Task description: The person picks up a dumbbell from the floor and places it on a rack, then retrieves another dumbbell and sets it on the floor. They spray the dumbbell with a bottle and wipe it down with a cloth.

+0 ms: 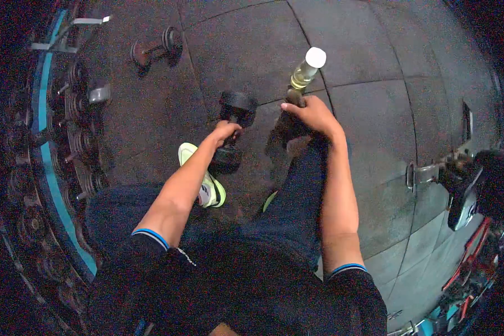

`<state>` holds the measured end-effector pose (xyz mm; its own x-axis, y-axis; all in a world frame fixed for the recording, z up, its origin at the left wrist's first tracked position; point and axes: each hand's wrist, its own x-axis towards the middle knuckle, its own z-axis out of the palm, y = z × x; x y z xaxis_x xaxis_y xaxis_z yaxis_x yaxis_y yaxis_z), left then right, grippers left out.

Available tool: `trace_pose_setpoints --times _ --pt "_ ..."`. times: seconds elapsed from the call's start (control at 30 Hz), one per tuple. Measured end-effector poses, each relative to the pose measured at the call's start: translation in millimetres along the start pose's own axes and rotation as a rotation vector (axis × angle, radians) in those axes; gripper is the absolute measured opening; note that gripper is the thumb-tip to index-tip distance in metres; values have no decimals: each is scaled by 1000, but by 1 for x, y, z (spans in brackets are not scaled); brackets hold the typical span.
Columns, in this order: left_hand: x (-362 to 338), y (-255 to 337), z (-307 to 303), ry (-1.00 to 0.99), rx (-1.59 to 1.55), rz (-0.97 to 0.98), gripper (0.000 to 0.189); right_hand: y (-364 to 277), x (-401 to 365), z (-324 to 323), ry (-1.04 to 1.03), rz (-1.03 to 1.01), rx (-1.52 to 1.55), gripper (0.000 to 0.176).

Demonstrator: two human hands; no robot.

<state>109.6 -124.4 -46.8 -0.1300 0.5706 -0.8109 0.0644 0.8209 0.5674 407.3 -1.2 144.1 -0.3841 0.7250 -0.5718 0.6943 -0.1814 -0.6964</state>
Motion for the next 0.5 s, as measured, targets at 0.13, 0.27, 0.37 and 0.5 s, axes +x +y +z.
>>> trace_pose_setpoints --times 0.13,0.27,0.37,0.5 --pt "3 3 10 96 -34 103 30 5 -8 -10 160 13 44 57" --pt "4 25 -6 121 -106 160 37 15 -19 -10 238 -23 192 47" --pt "1 64 -11 245 -139 290 43 29 -10 -12 301 -33 268 45" --pt "18 105 -25 202 -47 492 40 33 2 -13 440 -58 125 44"
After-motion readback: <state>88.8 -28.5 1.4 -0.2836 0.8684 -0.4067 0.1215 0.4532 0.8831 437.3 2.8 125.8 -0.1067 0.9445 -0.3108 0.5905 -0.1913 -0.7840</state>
